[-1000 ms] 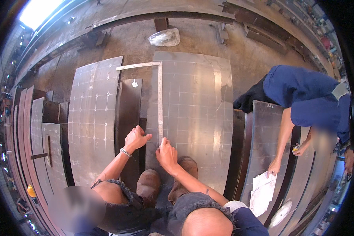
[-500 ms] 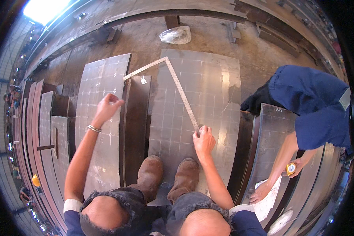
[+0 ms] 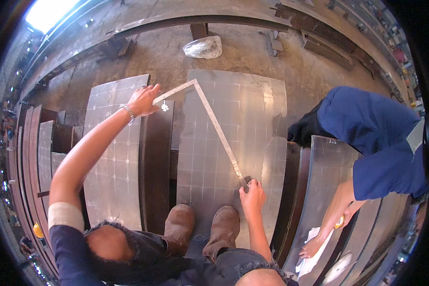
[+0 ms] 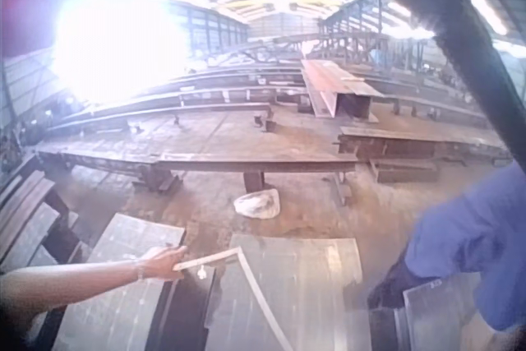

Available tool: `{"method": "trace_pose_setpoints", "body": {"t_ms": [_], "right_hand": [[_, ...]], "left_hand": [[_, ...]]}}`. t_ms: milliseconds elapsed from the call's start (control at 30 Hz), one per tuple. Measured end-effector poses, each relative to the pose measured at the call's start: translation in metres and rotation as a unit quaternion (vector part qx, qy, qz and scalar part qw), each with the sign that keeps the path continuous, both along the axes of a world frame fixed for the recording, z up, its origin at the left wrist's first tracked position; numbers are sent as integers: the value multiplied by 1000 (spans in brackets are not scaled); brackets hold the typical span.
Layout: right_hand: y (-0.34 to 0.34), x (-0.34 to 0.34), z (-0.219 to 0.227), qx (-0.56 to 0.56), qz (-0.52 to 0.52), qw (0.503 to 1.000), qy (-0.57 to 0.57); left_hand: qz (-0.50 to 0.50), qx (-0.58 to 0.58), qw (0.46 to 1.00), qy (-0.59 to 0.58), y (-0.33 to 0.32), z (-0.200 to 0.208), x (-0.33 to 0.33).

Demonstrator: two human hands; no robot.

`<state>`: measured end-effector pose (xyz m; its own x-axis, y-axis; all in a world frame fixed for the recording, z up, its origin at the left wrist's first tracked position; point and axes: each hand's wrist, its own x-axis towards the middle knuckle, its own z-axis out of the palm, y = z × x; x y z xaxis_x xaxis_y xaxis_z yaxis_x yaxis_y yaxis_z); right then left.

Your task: The person uses a metal square and a marker to draw straight lines on a large metal sheet. They repeatedly reposition the square and mark along its edges to create a grid pattern. Another person is visible nearby, also marking a separate metal sheet.

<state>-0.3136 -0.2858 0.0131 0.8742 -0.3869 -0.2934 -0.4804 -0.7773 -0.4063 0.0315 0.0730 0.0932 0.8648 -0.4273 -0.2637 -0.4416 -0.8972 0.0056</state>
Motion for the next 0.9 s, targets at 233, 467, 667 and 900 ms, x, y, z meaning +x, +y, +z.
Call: {"method": "trace_pose_setpoints", "body": {"t_ms": [233,467,667,900], "right_hand": [[1,2,3,-34,2,999,31],[4,6,11,-53,2,998,35],[4,6,7,-73,1,997,37],[29,8,-4,21,61,997,32]], "left_hand": [[73,25,996,38,-9,-62,46],[17,-95,994,-40,17,-81,53],[65,-71,993,63,12,-86,54],[26,-189,978,-84,-10,-73,90]]}}
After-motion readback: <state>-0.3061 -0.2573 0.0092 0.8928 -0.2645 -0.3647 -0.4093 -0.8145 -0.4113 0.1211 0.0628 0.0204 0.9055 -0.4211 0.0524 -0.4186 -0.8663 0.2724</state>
